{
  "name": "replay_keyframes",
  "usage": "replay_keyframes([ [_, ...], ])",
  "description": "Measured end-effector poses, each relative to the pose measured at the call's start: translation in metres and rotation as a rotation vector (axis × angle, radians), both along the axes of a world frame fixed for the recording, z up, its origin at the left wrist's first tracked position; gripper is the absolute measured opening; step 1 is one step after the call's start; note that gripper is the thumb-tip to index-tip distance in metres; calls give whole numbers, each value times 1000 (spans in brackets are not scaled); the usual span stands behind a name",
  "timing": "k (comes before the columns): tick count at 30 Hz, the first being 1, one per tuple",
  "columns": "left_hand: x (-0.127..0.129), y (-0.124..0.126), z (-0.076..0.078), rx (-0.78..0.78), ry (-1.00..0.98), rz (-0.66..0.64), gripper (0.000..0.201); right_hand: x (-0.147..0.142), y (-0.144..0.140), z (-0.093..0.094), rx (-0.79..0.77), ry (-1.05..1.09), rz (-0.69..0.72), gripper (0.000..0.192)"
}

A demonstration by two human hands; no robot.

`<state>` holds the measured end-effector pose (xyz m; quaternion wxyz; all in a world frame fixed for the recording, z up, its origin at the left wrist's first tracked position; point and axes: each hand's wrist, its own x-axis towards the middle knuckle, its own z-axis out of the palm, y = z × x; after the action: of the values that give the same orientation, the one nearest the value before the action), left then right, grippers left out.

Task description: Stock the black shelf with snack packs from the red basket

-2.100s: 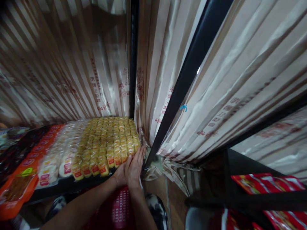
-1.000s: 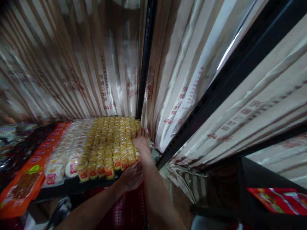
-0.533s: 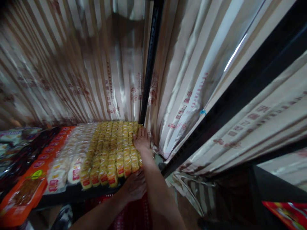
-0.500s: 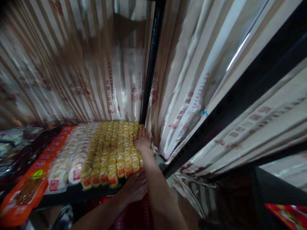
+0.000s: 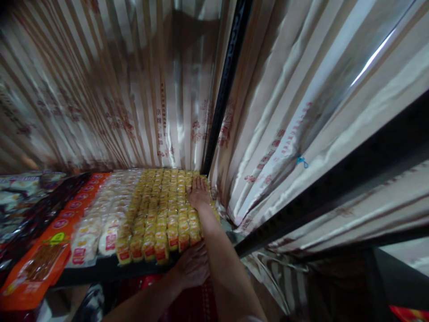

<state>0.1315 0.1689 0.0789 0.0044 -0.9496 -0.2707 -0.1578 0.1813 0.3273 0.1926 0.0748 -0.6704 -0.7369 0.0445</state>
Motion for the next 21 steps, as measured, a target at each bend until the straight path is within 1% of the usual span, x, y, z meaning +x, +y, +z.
replay_keyframes([
  [4, -1, -3, -7, -21, 3, 8, 40, 2, 10, 2, -33, 20, 26, 61],
  [8, 2, -3, -12, -50, 27, 30, 42, 3, 19, 3, -60, -17, 49, 61],
  [13, 6, -1, -13, -123, 46, 33, 44, -1, 20, 8, -106, -39, 50, 62],
  [15, 8, -1, -12, -158, 45, 36, 46, -7, 15, 10, -63, -30, 86, 62],
  [17, 10, -1, -10, -178, 43, 40, 48, -15, 9, 7, -7, -26, 147, 61],
  [19, 10, -2, -9, -246, 4, 43, 51, -22, 4, 1, -5, -28, 188, 60],
  [21, 10, -3, -8, -390, -98, 57, 55, -26, 3, -6, -37, -29, 201, 59],
])
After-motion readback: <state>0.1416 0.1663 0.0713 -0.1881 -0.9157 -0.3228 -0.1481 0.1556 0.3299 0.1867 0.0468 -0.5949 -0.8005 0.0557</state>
